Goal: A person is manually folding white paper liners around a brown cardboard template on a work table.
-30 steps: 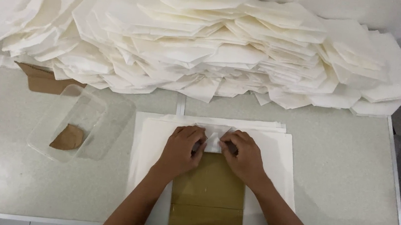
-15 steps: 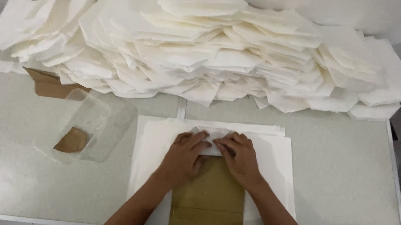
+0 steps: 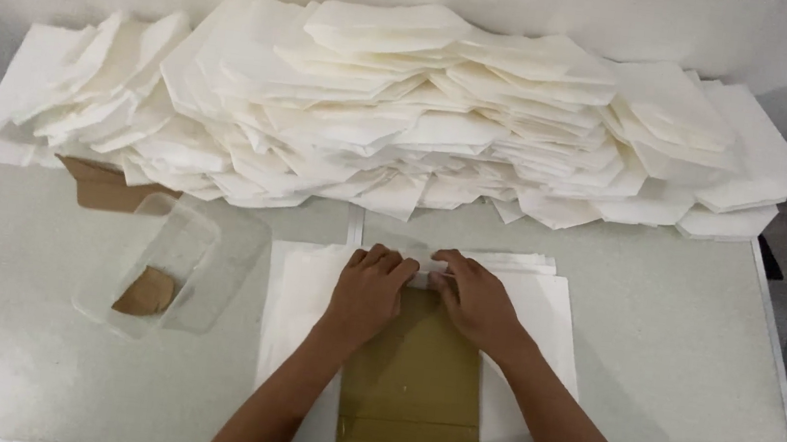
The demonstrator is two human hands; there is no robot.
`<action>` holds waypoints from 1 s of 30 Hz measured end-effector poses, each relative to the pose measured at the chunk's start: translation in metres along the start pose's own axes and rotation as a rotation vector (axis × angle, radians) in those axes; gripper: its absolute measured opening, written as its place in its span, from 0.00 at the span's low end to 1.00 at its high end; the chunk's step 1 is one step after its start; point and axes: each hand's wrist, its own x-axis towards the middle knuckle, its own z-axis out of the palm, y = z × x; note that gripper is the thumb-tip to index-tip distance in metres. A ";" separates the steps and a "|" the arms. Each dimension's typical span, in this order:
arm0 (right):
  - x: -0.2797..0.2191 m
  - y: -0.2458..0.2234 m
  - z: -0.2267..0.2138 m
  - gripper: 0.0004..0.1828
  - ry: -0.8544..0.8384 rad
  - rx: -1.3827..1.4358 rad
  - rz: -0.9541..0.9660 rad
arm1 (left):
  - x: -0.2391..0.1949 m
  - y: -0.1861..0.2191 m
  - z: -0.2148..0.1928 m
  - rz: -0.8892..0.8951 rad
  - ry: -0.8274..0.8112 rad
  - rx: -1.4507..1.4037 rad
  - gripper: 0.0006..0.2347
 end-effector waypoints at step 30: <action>-0.009 -0.022 -0.007 0.17 0.234 0.349 -0.006 | 0.042 0.030 -0.056 -0.216 -0.126 0.003 0.13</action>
